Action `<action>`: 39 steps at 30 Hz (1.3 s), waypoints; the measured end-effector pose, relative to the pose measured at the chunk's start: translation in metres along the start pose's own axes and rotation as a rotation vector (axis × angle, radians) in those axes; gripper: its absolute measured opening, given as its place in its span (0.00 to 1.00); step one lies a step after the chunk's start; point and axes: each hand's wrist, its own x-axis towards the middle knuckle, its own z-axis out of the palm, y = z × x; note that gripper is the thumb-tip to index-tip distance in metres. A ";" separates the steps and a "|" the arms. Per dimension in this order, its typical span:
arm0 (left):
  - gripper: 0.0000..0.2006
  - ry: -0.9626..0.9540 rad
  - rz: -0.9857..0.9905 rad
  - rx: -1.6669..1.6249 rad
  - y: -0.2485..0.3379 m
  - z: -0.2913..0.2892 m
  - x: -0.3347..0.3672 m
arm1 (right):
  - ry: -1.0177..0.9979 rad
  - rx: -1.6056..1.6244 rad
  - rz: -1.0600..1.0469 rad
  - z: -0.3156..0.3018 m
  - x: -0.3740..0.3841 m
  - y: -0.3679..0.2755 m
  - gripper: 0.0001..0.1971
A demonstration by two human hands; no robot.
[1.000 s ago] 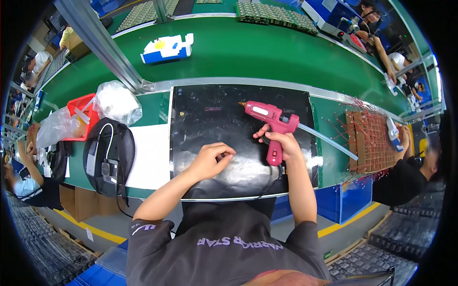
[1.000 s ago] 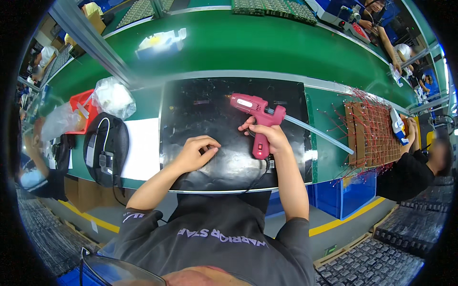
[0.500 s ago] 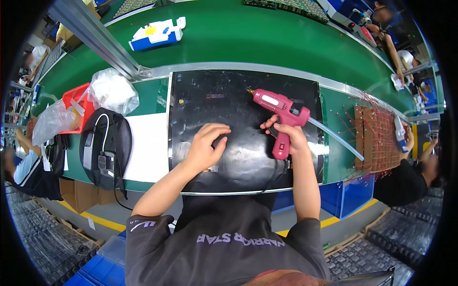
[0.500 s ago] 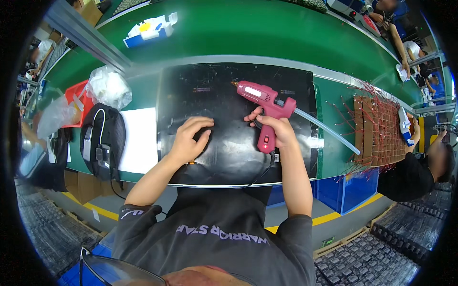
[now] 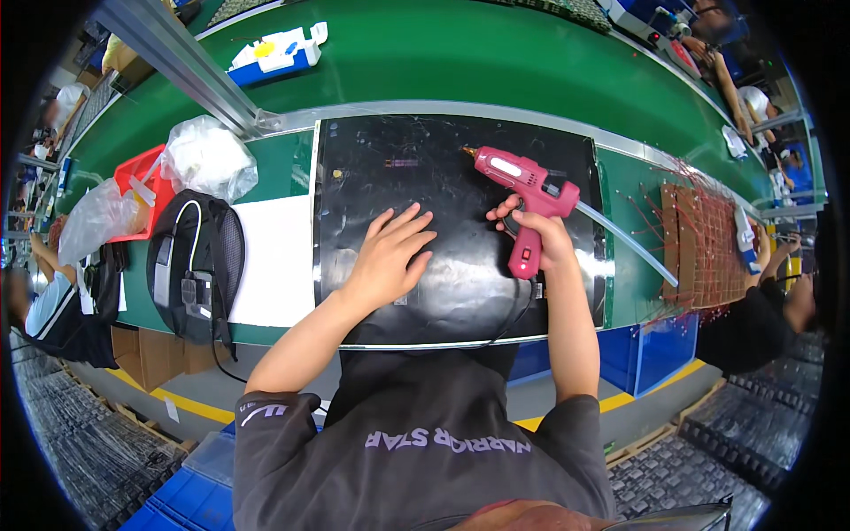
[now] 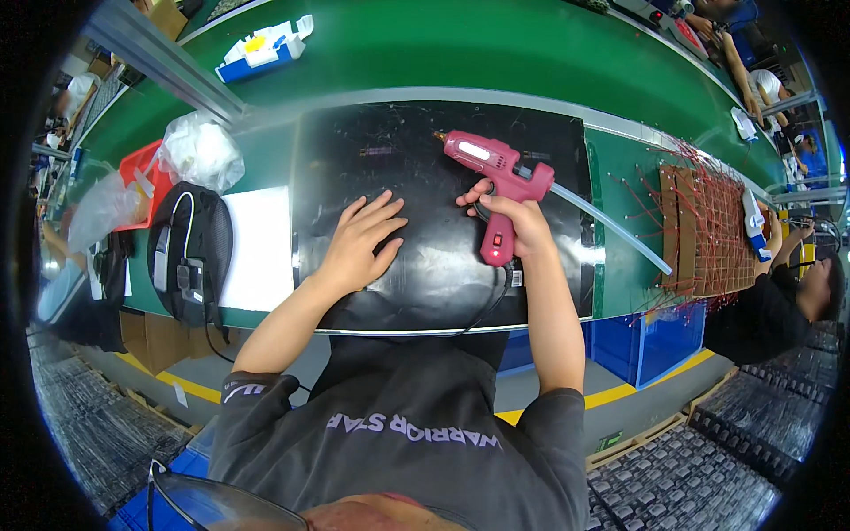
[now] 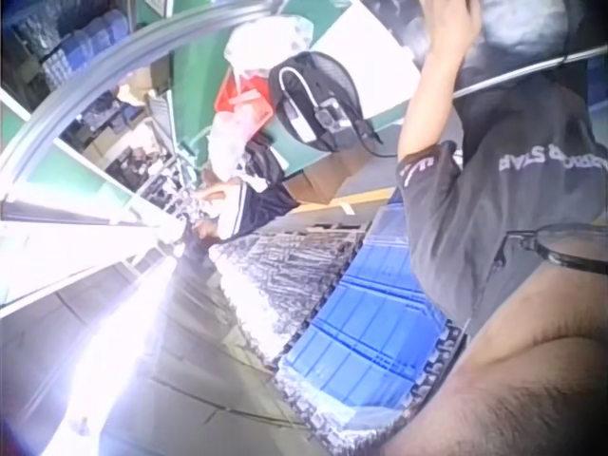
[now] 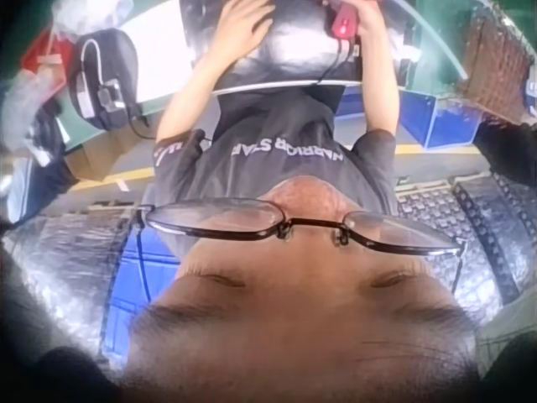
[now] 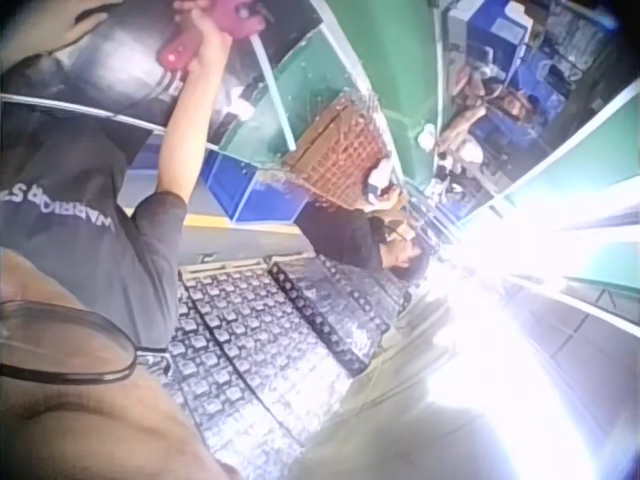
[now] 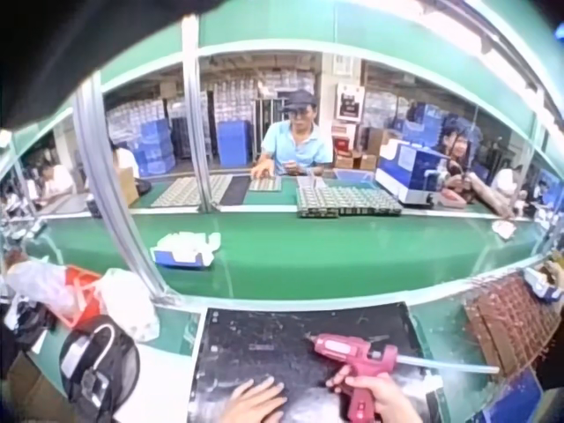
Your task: Using a hot glue gun to secure components within a plastic housing on an assembly line.
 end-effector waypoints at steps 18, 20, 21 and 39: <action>0.11 0.100 0.003 -0.097 -0.012 0.001 0.003 | -0.029 -0.067 -0.015 0.004 0.003 -0.001 0.11; 0.11 0.108 0.002 -0.104 -0.011 0.001 0.004 | -0.050 -0.034 -0.026 0.003 0.004 0.000 0.10; 0.11 0.108 0.003 -0.101 -0.011 0.000 0.004 | -0.052 -0.032 -0.028 0.003 0.004 0.000 0.10; 0.05 0.024 0.061 -0.091 -0.008 -0.005 0.000 | -0.025 -0.075 0.014 0.003 0.005 -0.001 0.12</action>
